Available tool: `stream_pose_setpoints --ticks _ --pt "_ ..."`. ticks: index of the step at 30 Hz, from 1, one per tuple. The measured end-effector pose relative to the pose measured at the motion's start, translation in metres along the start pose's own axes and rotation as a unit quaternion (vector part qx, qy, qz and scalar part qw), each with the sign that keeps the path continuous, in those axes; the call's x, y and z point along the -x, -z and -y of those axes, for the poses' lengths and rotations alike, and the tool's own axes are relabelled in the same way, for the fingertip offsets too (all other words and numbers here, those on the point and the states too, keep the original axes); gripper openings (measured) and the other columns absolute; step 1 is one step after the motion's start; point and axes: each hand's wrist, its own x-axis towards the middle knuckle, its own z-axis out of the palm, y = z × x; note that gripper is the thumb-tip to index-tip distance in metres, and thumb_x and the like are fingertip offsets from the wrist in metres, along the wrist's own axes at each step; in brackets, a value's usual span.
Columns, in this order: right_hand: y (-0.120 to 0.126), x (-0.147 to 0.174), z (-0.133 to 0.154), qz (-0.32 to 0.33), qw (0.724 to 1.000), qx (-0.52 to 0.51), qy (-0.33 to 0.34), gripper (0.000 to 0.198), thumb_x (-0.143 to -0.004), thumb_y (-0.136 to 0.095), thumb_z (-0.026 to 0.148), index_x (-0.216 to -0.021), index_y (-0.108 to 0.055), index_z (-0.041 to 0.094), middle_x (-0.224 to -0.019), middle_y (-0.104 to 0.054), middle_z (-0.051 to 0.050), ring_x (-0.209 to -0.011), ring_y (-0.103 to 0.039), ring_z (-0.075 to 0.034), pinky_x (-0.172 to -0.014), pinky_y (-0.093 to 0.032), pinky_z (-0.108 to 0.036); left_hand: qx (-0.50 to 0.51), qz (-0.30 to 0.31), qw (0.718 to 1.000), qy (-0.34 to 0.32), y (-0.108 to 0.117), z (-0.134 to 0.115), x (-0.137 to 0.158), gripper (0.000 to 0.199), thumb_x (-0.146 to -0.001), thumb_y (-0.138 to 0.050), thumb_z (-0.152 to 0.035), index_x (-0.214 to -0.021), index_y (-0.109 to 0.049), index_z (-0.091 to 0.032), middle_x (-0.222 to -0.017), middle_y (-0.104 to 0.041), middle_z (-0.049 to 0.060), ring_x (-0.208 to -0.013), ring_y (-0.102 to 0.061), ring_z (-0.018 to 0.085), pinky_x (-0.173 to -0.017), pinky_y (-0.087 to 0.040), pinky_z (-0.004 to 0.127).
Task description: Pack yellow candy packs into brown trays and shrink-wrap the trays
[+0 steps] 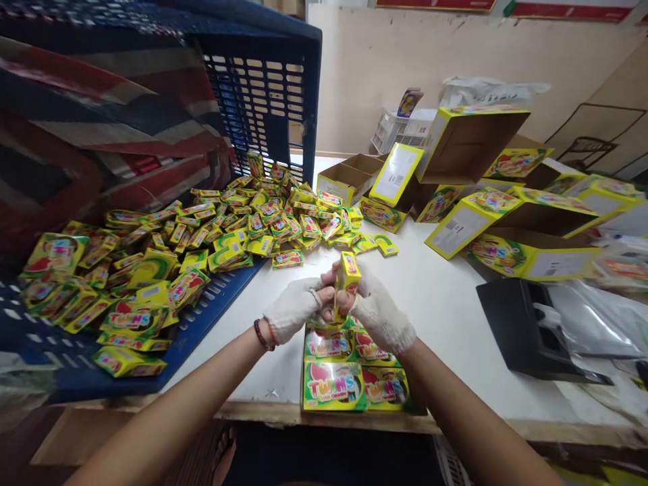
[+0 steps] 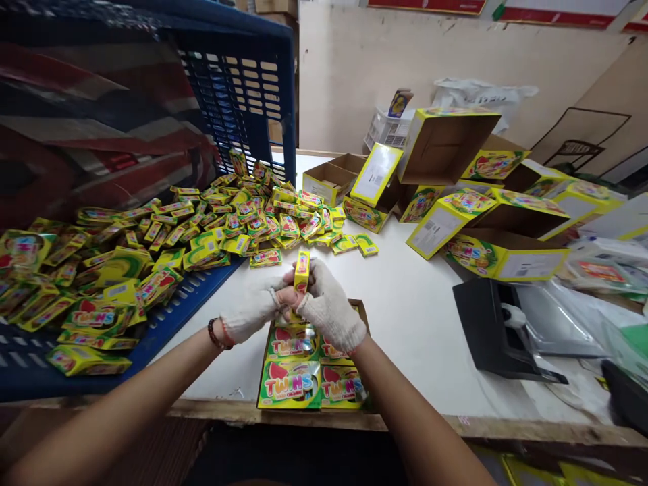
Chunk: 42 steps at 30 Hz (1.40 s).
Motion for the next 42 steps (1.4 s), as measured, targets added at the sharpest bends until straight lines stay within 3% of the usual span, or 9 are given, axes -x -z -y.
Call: stream_pose_setpoints --ticks 2,4,8,11,16,21,25,37,42 --pt "0.001 0.005 -0.003 -0.011 0.998 0.067 0.011 0.067 -0.074 -0.067 0.063 -0.123 -0.051 0.02 -0.106 -0.062 -0.008 -0.093 -0.06 -0.023 -0.082 -0.051 -0.038 -0.188 -0.109 0.973 -0.082 0.021 0.002 -0.007 0.028 -0.08 -0.059 -0.046 -0.087 -0.064 -0.019 -0.083 -0.064 0.005 -0.078 -0.059 0.019 -0.074 -0.049 0.032" --pt "0.0 0.012 -0.01 0.021 0.985 0.17 0.01 0.053 -0.077 -0.07 0.048 -0.12 -0.057 0.02 -0.104 -0.061 -0.006 -0.095 -0.059 -0.022 -0.085 -0.049 -0.038 -0.373 -0.226 0.892 -0.118 0.051 0.002 -0.017 0.018 -0.082 -0.056 -0.035 -0.089 -0.064 -0.021 -0.095 -0.063 0.006 -0.092 -0.058 0.021 -0.085 -0.047 0.035" --pt "-0.018 0.025 -0.026 0.111 0.952 0.286 0.004 0.013 -0.09 -0.058 0.026 -0.092 -0.069 0.019 -0.092 -0.062 -0.005 -0.088 -0.058 -0.018 -0.082 -0.047 -0.033 -0.504 -0.344 0.79 -0.06 0.109 0.003 -0.039 0.02 -0.07 -0.063 -0.02 -0.089 -0.06 -0.019 -0.108 -0.058 0.011 -0.106 -0.054 0.029 -0.091 -0.043 0.04" --pt "-0.032 0.032 -0.032 0.1 0.946 0.309 -0.007 0.016 -0.093 -0.055 0.022 -0.083 -0.067 0.017 -0.091 -0.062 -0.006 -0.088 -0.057 -0.018 -0.083 -0.047 -0.033 -0.481 -0.364 0.796 -0.055 0.13 0.001 -0.049 0.025 -0.061 -0.068 -0.017 -0.083 -0.057 -0.018 -0.102 -0.059 0.012 -0.107 -0.055 0.032 -0.091 -0.042 0.04" --pt "-0.027 0.033 -0.032 0.058 0.969 0.241 -0.01 0.013 -0.086 -0.057 0.019 -0.097 -0.064 0.019 -0.102 -0.064 -0.008 -0.098 -0.059 -0.021 -0.09 -0.048 -0.037 -0.396 -0.418 0.813 -0.088 0.124 -0.01 -0.041 0.016 -0.082 -0.054 -0.035 -0.08 -0.053 -0.019 -0.093 -0.062 0.007 -0.103 -0.057 0.025 -0.087 -0.045 0.034" --pt "-0.014 0.01 -0.027 -0.137 0.989 0.039 -0.041 0.037 -0.082 -0.057 0.036 -0.115 -0.048 0.021 -0.114 -0.061 -0.011 -0.096 -0.063 -0.021 -0.085 -0.053 -0.039 -0.164 -0.364 0.907 -0.134 0.059 -0.005 -0.01 0.036 -0.083 -0.054 -0.046 -0.106 -0.053 -0.018 -0.096 -0.067 0.005 -0.079 -0.065 0.017 -0.068 -0.053 0.03" --pt "-0.009 -0.008 -0.02 -0.112 0.991 0.006 -0.075 0.027 -0.078 -0.056 0.036 -0.1 -0.052 0.021 -0.092 -0.066 -0.005 -0.076 -0.064 -0.017 -0.069 -0.053 -0.034 -0.037 -0.235 0.962 -0.137 0.004 0.012 0.015 0.033 -0.074 -0.07 -0.042 -0.093 -0.058 -0.018 -0.091 -0.068 0.004 -0.079 -0.065 0.016 -0.071 -0.053 0.028" --pt "0.002 0.004 -0.021 -0.032 0.995 0.075 -0.06 0.026 -0.082 -0.054 0.039 -0.098 -0.057 0.019 -0.094 -0.067 -0.004 -0.082 -0.062 -0.017 -0.072 -0.051 -0.031 0.089 -0.383 0.908 -0.144 -0.026 0.024 0.012 0.03 -0.073 -0.072 -0.041 -0.081 -0.053 -0.019 -0.07 -0.061 -0.003 -0.061 -0.058 0.011 -0.06 -0.048 0.023" --pt "0.01 0.003 -0.029 -0.027 0.981 0.183 -0.06 0.017 -0.076 -0.053 0.022 -0.089 -0.064 0.02 -0.092 -0.07 -0.003 -0.088 -0.063 -0.018 -0.083 -0.049 -0.033 -0.054 -0.379 0.913 -0.144 -0.028 0.035 0.021 0.027 -0.081 -0.062 -0.044 -0.077 -0.056 -0.019 -0.085 -0.062 0.002 -0.077 -0.06 0.014 -0.071 -0.049 0.026"
